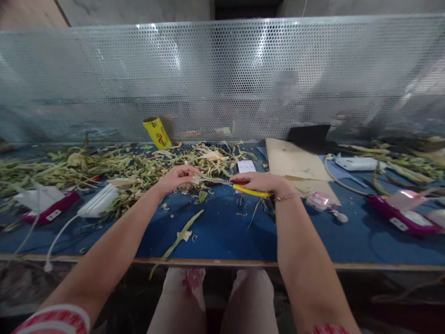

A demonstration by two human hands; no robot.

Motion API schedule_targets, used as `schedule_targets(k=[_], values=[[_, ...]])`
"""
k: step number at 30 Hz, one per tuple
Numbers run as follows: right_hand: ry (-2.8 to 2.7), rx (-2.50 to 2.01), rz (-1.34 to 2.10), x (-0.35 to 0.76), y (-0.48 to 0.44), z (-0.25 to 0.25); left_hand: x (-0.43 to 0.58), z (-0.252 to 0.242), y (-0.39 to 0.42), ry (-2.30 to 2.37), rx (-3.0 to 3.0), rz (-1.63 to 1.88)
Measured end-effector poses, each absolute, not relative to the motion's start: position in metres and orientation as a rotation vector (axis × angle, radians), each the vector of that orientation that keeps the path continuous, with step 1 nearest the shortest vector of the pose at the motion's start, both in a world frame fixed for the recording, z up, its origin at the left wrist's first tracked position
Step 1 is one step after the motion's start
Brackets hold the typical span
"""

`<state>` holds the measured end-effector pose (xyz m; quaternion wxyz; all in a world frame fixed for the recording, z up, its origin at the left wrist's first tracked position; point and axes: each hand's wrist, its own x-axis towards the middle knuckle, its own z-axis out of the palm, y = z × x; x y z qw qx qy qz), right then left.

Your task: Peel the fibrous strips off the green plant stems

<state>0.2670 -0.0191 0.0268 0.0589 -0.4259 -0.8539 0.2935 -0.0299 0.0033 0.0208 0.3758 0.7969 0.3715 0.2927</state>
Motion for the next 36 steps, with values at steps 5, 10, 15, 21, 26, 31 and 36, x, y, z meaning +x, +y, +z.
schedule_targets(k=[5, 10, 15, 21, 26, 31, 36], values=[[-2.563, -1.345, 0.895, 0.268, -0.02, 0.027, -0.032, 0.02, 0.005, 0.943, 2.0, 0.809], [-2.542, -1.356, 0.958, 0.272, -0.021, 0.026, -0.035, 0.017, 0.01, 0.925, 1.997, 0.832], [-2.524, -1.376, 1.032, 0.272, -0.021, 0.027, -0.035, 0.016, 0.011, 0.931, 2.008, 0.871], [-2.529, -1.331, 1.089, 0.261, -0.023, 0.029, -0.03, 0.02, 0.006, 0.941, 1.996, 0.861], [-2.483, -1.379, 1.088, 0.257, -0.025, 0.03, -0.029, 0.021, 0.005, 0.952, 2.022, 0.85], [-2.423, -1.369, 1.193, 0.256, -0.025, 0.029, -0.029, 0.019, 0.005, 0.94, 2.044, 0.818], [-2.378, -1.384, 1.247, 0.258, -0.024, 0.026, -0.029, 0.019, 0.005, 0.951, 2.071, 0.815]])
